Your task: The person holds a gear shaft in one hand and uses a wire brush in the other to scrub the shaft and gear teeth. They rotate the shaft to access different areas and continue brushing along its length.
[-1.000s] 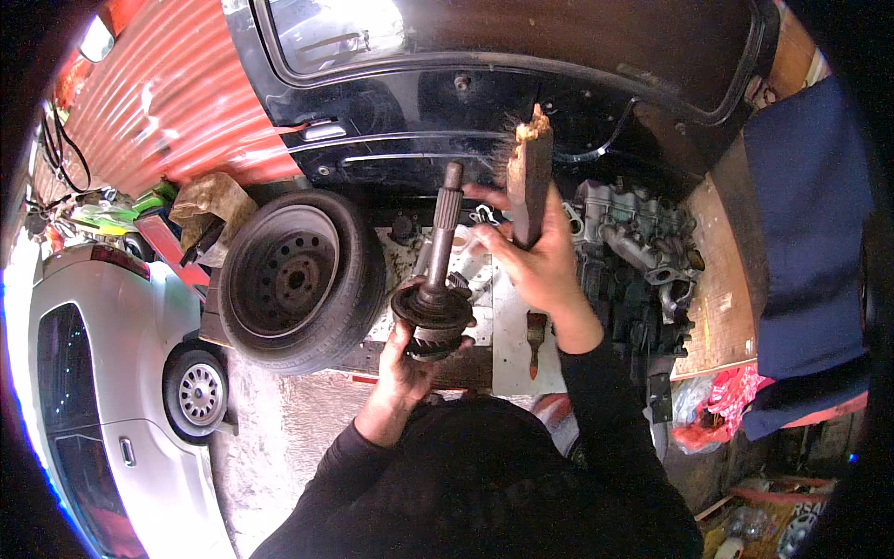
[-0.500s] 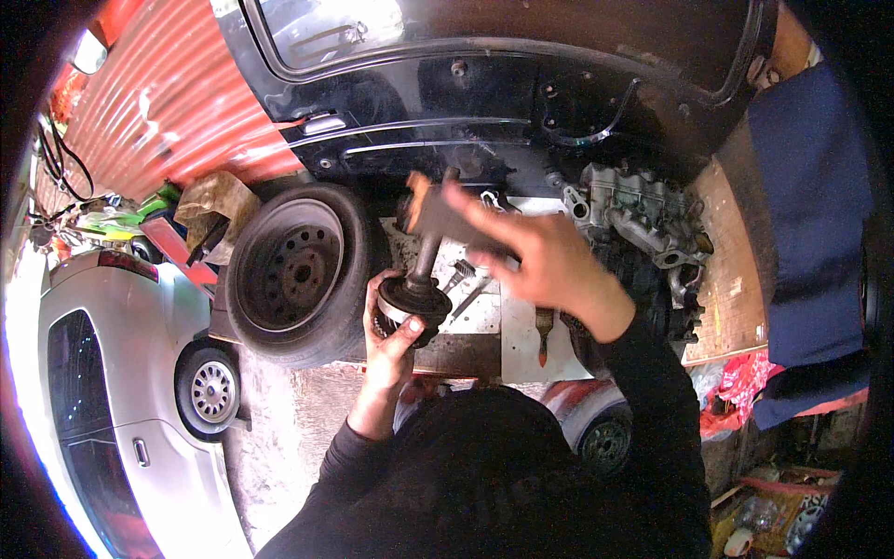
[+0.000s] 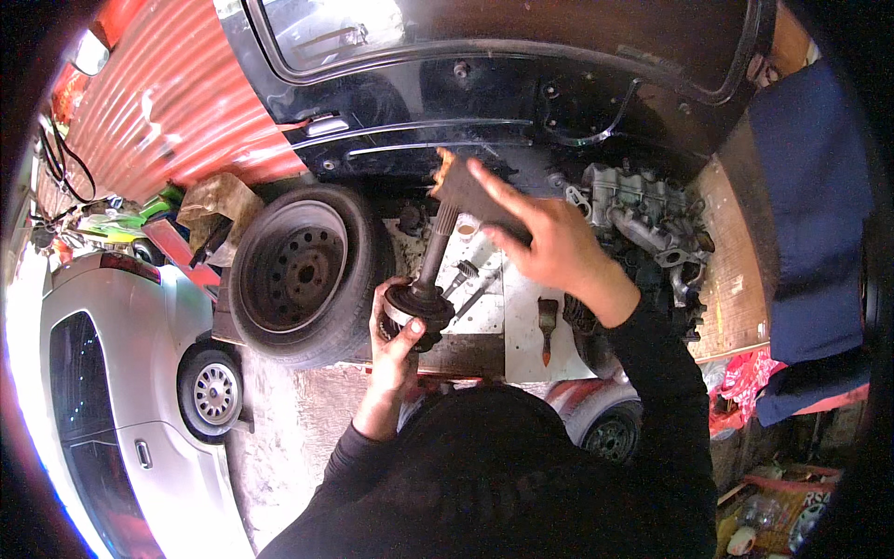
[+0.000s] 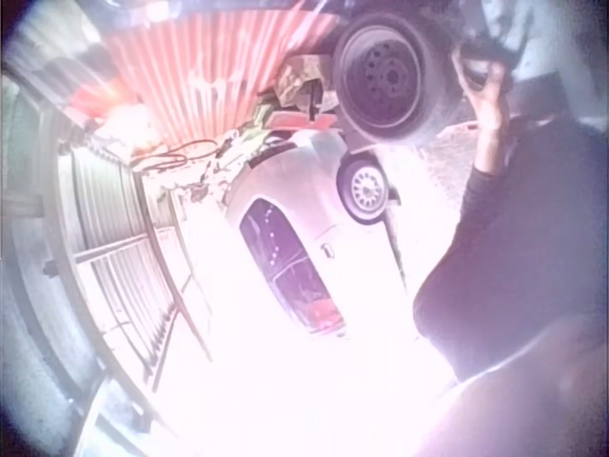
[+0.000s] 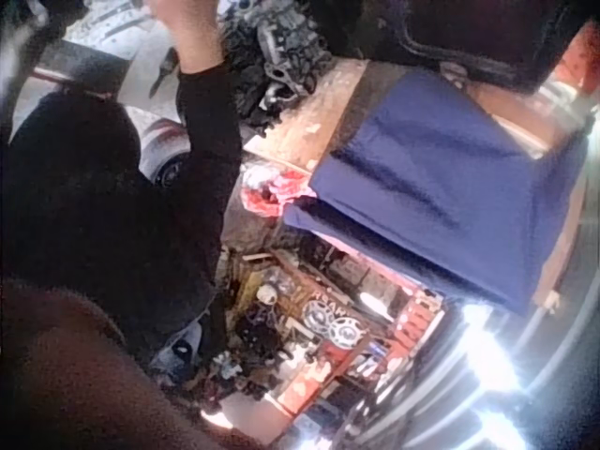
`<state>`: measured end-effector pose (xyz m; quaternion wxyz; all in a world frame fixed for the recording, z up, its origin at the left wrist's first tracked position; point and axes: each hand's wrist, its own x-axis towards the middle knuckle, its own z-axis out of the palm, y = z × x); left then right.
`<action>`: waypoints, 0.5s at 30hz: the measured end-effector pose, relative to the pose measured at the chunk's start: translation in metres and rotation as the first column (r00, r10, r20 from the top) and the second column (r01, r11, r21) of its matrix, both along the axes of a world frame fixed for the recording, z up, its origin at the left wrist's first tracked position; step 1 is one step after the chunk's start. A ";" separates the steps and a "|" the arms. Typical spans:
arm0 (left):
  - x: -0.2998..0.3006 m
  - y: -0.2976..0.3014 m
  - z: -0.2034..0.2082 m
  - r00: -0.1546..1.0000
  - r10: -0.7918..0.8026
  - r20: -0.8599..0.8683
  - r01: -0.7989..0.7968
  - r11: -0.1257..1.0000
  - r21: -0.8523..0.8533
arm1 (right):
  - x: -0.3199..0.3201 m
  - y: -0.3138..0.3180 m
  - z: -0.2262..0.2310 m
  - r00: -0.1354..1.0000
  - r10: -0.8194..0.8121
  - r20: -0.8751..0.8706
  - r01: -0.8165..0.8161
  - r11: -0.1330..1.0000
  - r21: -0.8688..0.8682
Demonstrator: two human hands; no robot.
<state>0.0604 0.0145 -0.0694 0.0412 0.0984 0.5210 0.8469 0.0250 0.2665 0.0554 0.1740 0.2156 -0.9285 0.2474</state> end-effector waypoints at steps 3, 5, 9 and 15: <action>-0.001 0.001 -0.003 1.000 -0.029 -0.005 0.029 0.999 0.033 | 0.011 -0.007 -0.024 0.969 0.165 -0.185 -0.192 0.972 -0.136; 0.000 0.001 0.002 0.999 -0.032 -0.014 0.033 0.999 0.027 | 0.021 -0.006 -0.022 0.987 0.155 0.037 -0.157 0.985 0.066; 0.003 -0.005 0.005 0.999 -0.040 0.000 0.040 0.999 -0.018 | 0.014 -0.003 -0.013 0.989 0.115 -0.091 -0.121 0.990 -0.066; 0.008 -0.004 0.012 0.994 -0.085 0.070 0.073 0.985 0.157 | 0.037 -0.013 -0.019 0.975 0.191 0.115 -0.209 0.962 0.177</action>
